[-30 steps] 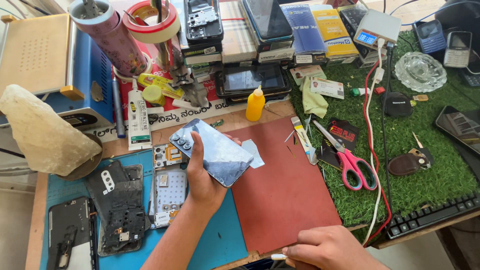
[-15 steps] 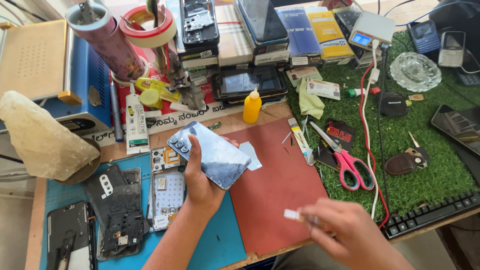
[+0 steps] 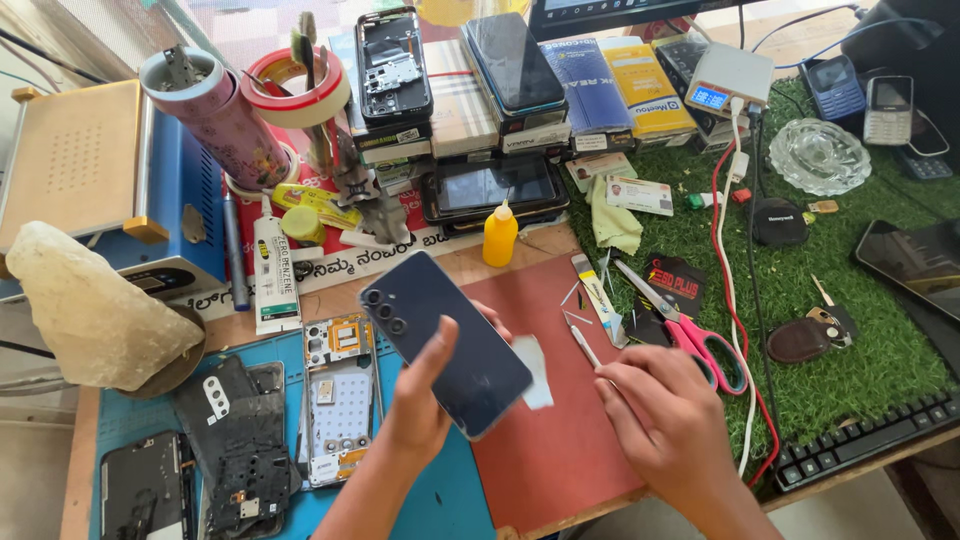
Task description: The person cleans the back glass panel of a smartphone, applies adhesive from a yellow bottle onto the panel, wipes the surface, and presses the back cover onto the disassembled phone body on the workbench.
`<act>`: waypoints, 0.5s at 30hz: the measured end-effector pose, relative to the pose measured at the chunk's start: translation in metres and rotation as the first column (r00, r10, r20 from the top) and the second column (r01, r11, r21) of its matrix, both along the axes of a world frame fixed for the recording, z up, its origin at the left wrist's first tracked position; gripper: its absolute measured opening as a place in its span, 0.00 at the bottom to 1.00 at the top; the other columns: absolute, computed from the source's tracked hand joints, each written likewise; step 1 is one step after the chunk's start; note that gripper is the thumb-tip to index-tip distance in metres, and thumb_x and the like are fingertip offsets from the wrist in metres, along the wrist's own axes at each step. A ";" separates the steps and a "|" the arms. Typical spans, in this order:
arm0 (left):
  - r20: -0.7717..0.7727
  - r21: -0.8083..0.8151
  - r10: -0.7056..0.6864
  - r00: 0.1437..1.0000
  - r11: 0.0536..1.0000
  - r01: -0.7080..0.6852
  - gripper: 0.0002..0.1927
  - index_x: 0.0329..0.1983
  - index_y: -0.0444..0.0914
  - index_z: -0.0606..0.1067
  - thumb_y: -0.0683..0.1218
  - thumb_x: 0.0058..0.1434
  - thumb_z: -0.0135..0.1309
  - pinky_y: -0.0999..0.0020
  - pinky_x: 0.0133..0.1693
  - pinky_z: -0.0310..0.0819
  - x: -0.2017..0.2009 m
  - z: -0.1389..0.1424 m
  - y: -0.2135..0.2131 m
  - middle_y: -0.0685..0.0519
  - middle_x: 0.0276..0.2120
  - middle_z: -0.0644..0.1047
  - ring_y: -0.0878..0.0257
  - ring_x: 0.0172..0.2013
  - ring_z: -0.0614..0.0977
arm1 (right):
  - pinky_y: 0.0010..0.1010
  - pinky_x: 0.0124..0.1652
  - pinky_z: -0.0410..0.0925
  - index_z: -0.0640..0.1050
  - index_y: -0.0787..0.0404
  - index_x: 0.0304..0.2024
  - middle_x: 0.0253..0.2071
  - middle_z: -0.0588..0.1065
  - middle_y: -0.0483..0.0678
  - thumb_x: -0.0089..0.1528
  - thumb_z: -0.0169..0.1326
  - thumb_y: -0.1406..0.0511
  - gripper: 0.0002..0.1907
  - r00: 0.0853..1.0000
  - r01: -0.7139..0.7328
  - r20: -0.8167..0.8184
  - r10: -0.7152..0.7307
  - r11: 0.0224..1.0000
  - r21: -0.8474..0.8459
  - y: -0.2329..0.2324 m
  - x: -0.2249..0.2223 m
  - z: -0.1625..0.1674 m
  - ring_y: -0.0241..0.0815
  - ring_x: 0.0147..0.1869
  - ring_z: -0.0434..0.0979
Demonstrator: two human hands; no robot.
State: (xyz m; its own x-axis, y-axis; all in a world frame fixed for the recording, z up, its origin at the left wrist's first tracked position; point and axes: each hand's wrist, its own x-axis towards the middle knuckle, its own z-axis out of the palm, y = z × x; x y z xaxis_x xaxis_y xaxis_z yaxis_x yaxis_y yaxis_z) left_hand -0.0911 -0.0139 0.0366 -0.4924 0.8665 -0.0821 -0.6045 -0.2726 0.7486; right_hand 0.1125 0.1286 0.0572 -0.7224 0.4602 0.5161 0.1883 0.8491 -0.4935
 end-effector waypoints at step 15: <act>0.092 -0.337 -0.175 0.980 0.921 0.196 0.22 0.53 0.35 0.73 0.48 0.57 0.61 0.63 0.41 0.82 0.031 -0.030 0.005 0.51 0.40 0.80 0.63 0.39 0.84 | 0.24 0.25 0.60 0.79 0.67 0.30 0.19 0.70 0.40 0.66 0.53 0.64 0.13 0.989 -0.089 0.012 0.149 0.652 -0.753 -0.008 0.019 -0.049 0.28 0.24 0.65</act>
State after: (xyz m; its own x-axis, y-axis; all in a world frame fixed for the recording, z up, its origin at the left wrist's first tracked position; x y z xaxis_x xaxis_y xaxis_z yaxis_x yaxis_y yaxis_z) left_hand -0.0602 -0.0090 0.0066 -0.3106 0.8558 -0.4138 -0.6649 0.1155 0.7379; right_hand 0.1315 0.1208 0.0086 -0.8173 0.5761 -0.0158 0.1695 0.2141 -0.9620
